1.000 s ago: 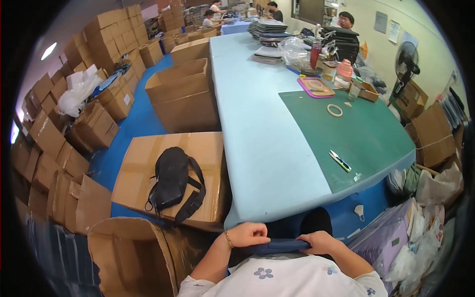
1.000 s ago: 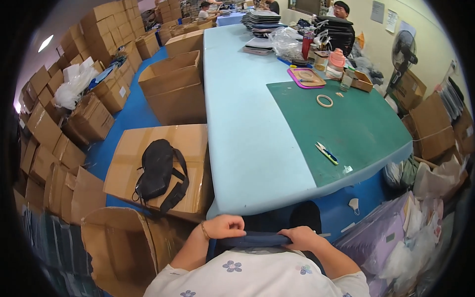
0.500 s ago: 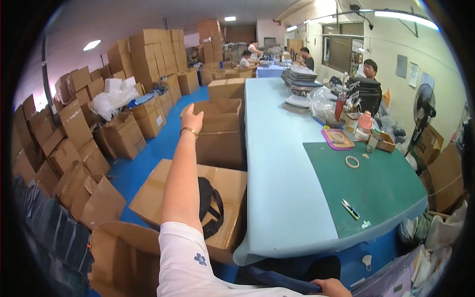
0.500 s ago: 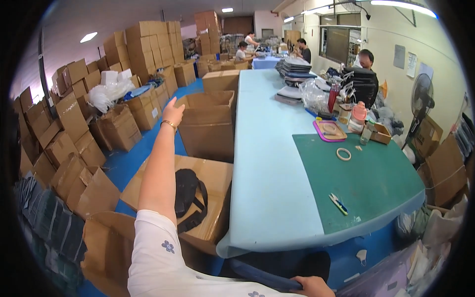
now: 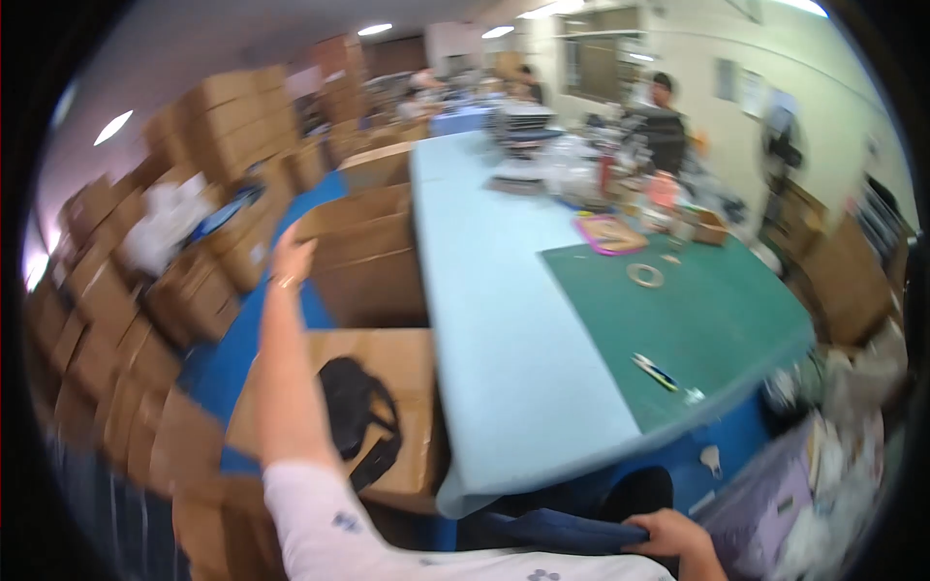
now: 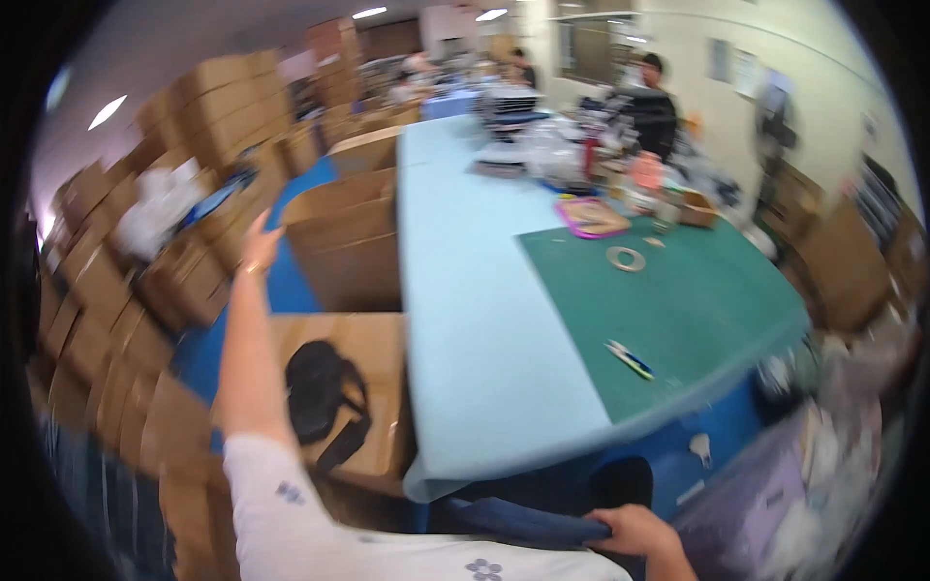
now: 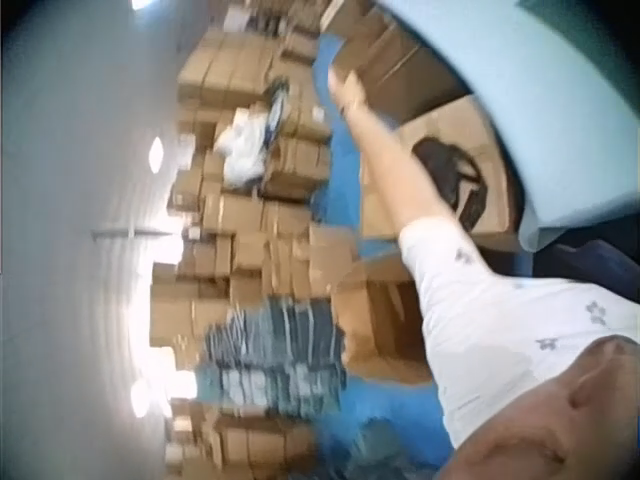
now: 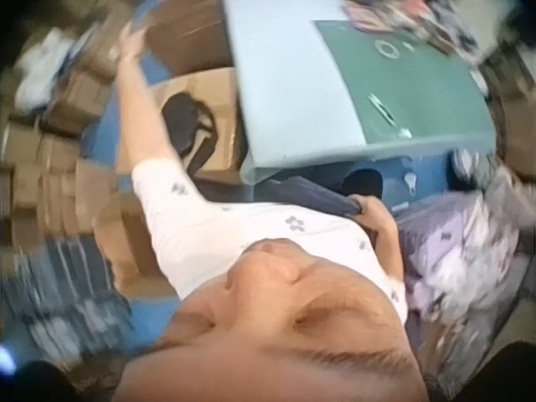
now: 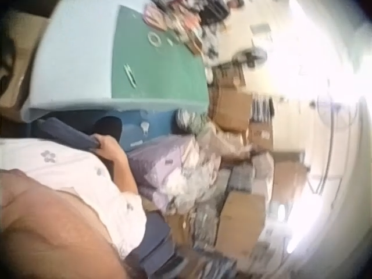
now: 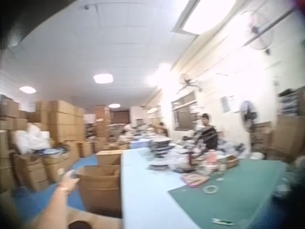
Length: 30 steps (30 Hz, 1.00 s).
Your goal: Inspecting and trimming excess threads from a blue leather sleeve using thread snips.
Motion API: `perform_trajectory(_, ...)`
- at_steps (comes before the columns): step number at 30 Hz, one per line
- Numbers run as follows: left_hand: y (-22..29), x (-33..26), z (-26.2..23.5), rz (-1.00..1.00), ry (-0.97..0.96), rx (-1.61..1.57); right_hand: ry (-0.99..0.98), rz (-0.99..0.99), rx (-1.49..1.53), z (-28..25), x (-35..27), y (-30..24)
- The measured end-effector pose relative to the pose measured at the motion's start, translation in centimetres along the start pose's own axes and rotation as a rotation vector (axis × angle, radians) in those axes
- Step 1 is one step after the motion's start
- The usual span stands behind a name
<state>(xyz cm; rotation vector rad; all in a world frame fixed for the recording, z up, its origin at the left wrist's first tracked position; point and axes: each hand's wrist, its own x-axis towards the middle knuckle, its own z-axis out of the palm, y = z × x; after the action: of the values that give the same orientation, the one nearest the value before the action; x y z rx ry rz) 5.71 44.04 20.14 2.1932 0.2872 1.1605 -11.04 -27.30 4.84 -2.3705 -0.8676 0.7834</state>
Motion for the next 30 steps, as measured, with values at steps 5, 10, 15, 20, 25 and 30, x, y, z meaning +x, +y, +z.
perform_trajectory(5,0.0,-2.3,-4.5,-0.428,-0.044,0.002,0.002,-0.124,0.223,-3.6,2.2,-0.3)
perform_trajectory(10,3.7,0.3,-2.0,-0.083,-0.12,0.064,0.014,-0.135,0.395,-3.3,1.4,0.5)
perform_trajectory(15,2.2,1.4,-0.9,-0.205,-0.078,0.093,-0.009,-0.037,0.64,-3.0,2.0,-1.0)
perform_trajectory(20,4.6,0.9,-3.0,-0.326,-0.041,0.085,0.103,-0.001,0.843,-4.7,1.3,-0.2)
perform_trajectory(25,4.6,0.5,-3.9,-0.35,-0.027,0.228,0.287,0.082,1.083,-5.8,2.3,-0.1)
perform_trajectory(30,3.5,0.5,-3.3,-0.346,-0.042,0.201,0.424,-0.093,1.412,-3.1,7.8,2.1)
